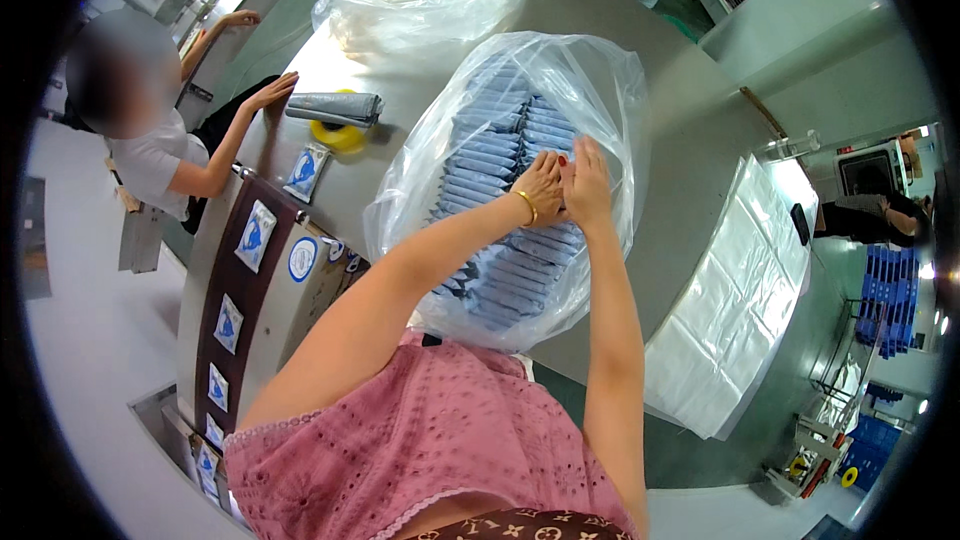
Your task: The person places small blue packets into a large clear plastic bag on a metal table. They repeatedly pick up packets from a stack and arrange them inside the bag, occasionally adjusting the bag's position.
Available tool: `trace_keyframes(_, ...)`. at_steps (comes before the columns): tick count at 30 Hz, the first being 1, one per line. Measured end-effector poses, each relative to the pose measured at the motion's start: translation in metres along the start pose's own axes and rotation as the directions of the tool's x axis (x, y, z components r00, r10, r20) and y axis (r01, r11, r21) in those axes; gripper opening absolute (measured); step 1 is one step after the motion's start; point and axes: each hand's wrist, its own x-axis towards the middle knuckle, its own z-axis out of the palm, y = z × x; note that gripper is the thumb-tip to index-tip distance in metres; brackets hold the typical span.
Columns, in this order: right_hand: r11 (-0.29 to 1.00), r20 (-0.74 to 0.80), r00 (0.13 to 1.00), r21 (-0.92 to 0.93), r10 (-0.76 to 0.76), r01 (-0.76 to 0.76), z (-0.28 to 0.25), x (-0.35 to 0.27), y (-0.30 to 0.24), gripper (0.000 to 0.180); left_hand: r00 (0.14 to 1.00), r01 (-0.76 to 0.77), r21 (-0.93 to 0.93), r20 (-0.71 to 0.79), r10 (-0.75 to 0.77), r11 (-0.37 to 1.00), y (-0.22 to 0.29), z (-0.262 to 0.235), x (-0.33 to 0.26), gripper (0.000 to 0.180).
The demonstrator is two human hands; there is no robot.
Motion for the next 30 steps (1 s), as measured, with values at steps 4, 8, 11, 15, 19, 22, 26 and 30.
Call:
trace_keyframes(4, 0.984, -0.076, 0.987, -0.100, 0.143, -0.150, 0.007, 0.039, 0.004, 0.055, 0.998, 0.050, -0.088, 0.046, -0.046, 0.995, 0.001, 0.006, 0.001, 0.089)
trace_keyframes(8, 1.000, -0.300, 0.954, 0.021, -0.014, 0.021, -0.038, 0.072, -0.021, 0.053, 0.995, 0.070, -0.167, -0.058, -0.080, 0.983, -0.002, 0.009, -0.005, 0.088)
trace_keyframes(11, 0.995, 0.121, 0.992, 0.095, 0.024, -0.036, -0.021, 0.061, -0.011, 0.053, 0.998, 0.060, -0.141, -0.020, -0.063, 0.988, -0.004, 0.011, -0.009, 0.086)
trace_keyframes(15, 0.968, 0.092, 0.990, -0.215, -0.110, 0.127, 0.040, -0.003, 0.009, 0.057, 0.997, 0.027, -0.158, -0.064, -0.037, 0.987, -0.015, 0.002, -0.052, 0.079)
trace_keyframes(19, 0.932, 0.028, 0.998, -0.356, -0.056, 0.062, 0.055, -0.011, -0.007, 0.063, 0.990, 0.051, -0.318, -0.110, -0.090, 0.947, -0.031, -0.026, -0.117, 0.071)
trace_keyframes(22, 0.927, 0.043, 0.999, -0.373, -0.028, 0.042, 0.053, -0.010, -0.008, 0.065, 0.965, -0.006, -0.447, -0.239, -0.112, 0.895, -0.048, -0.046, -0.160, 0.063)
trace_keyframes(26, 0.916, 0.058, 0.998, -0.397, -0.035, 0.055, 0.050, -0.008, -0.006, 0.065, 0.865, 0.146, -0.453, -0.373, -0.336, 0.879, -0.083, -0.077, -0.225, 0.045)
trace_keyframes(30, 0.906, 0.060, 0.997, -0.419, -0.041, 0.063, 0.058, -0.008, 0.004, 0.062, 0.742, 0.397, -0.466, -0.345, -0.576, 0.791, -0.124, -0.057, -0.303, 0.036)
